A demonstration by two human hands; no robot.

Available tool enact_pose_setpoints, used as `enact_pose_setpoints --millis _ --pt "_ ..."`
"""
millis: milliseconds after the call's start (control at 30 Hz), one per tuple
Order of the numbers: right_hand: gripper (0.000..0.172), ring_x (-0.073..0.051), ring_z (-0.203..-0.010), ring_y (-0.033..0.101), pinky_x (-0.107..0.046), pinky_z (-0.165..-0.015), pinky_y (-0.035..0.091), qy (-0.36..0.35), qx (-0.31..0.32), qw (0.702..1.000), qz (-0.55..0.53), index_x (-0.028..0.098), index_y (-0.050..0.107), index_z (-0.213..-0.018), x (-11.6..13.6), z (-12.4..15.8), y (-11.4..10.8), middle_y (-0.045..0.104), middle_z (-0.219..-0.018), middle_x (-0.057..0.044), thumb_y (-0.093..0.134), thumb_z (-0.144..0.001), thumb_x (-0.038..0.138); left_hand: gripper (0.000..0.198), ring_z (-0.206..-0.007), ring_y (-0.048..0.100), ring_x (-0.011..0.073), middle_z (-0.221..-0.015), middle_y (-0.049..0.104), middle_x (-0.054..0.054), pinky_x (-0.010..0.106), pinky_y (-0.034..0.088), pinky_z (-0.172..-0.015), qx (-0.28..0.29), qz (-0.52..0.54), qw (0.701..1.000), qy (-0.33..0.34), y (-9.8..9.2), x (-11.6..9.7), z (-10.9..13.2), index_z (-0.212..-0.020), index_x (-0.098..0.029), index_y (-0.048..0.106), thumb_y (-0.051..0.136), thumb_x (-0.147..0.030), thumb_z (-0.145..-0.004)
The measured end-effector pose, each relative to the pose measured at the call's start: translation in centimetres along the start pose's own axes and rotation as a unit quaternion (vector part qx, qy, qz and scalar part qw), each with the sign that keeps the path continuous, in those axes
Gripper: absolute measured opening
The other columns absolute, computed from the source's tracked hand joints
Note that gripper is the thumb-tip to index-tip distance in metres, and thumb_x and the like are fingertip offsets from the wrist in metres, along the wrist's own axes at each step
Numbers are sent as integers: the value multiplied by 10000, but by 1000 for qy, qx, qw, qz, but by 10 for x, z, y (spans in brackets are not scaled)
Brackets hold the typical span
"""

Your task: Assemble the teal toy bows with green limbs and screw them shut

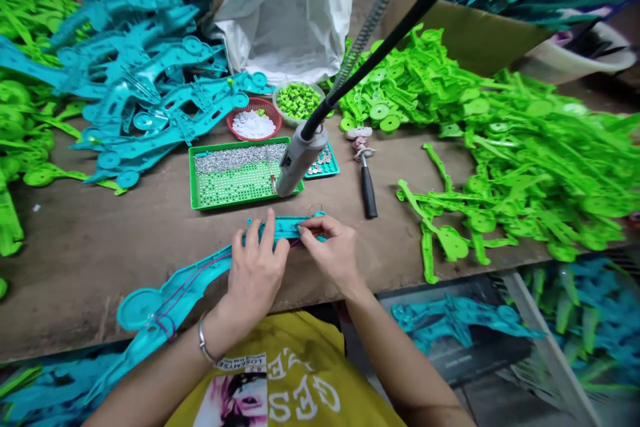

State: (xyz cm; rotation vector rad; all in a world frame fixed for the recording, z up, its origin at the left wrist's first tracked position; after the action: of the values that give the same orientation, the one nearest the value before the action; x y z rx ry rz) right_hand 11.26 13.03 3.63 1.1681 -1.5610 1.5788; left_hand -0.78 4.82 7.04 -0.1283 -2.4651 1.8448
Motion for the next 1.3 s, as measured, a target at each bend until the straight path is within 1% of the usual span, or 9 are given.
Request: enact_pose_setpoints --millis 233,433,600,733,867,1000,1133,1233,1300 --pt "158 -159 -655 644 -285 -672 535 -147 -60 976 148 192 666 -711 25 11 2 692 -697 -33 565 -820 142 122 -1063 642 381 -1359 598 195 521 520 -792 -25 -9 1000 14 -12 -4 -4 -833 -156 667 569 -82 -830" --pt "182 -164 -694 643 -282 -685 531 -192 -42 965 172 180 704 -773 31 11 -1 666 -742 -53 546 -849 130 121 -1075 639 384 -1362 600 180 525 530 -799 -19 -12 1000 4 -9 -2 -3 -850 -163 673 581 -89 -823" --pt "189 -160 -698 657 -282 -702 525 -208 -57 959 185 185 702 -908 20 -55 -30 725 -843 -53 526 -853 142 67 -1066 643 379 -1359 604 174 518 526 -802 -14 -14 1000 8 -7 1 -3 -806 -163 661 614 -118 -821" --pt "199 -205 -801 680 -309 -771 506 -178 37 937 297 177 690 -862 -12 -116 -14 751 -898 -84 512 -805 109 59 -1097 628 383 -1382 586 174 520 517 -815 -11 -9 1000 4 -5 2 -1 -826 -157 662 623 -114 -818" --pt "159 -255 -835 668 -341 -768 477 -157 45 931 327 155 686 -807 -29 -135 2 745 -883 -132 539 -765 112 39 -1107 619 384 -1402 569 170 518 513 -818 -7 -3 1000 7 -2 3 1 -827 -160 659 629 -136 -827" --pt "188 -256 -810 655 -349 -750 464 -133 27 929 344 143 689 -798 -32 -143 2 735 -860 -145 516 -740 98 42 -1121 611 373 -1395 576 168 507 506 -833 -1 -2 1000 3 0 4 4 -843 -163 660 626 -140 -837" --pt "178 -223 -732 659 -340 -734 497 -102 -21 955 278 138 703 -777 -20 -130 -18 736 -788 -108 548 -693 109 66 -1116 610 369 -1379 588 173 517 503 -840 5 -4 1000 -2 1 5 6 -863 -162 671 612 -137 -847" --pt "132 -168 -618 643 -298 -640 528 -46 -59 993 93 165 721 -775 -5 -85 -34 732 -713 -43 618 -702 205 94 -1112 614 369 -1393 577 171 516 508 -828 8 0 1000 1 2 5 6 -855 -163 675 586 -136 -862" --pt "115 -155 -592 648 -277 -589 537 -4 -6 1000 -6 173 725 -748 2 -48 -27 735 -695 -36 667 -703 261 110 -1111 618 369 -1401 569 173 514 509 -821 6 2 1000 2 1 5 6 -844 -162 674 572 -130 -868"
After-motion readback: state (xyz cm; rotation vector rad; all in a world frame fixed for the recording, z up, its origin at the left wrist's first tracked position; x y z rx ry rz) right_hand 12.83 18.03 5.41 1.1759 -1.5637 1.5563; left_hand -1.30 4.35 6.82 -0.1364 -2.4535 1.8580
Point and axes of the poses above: each hand's wrist, its own z-axis away from the middle knuckle, its own y-axis out of the palm, x = y × z, the point moved 6 cm from there along -z, towards the middle knuckle
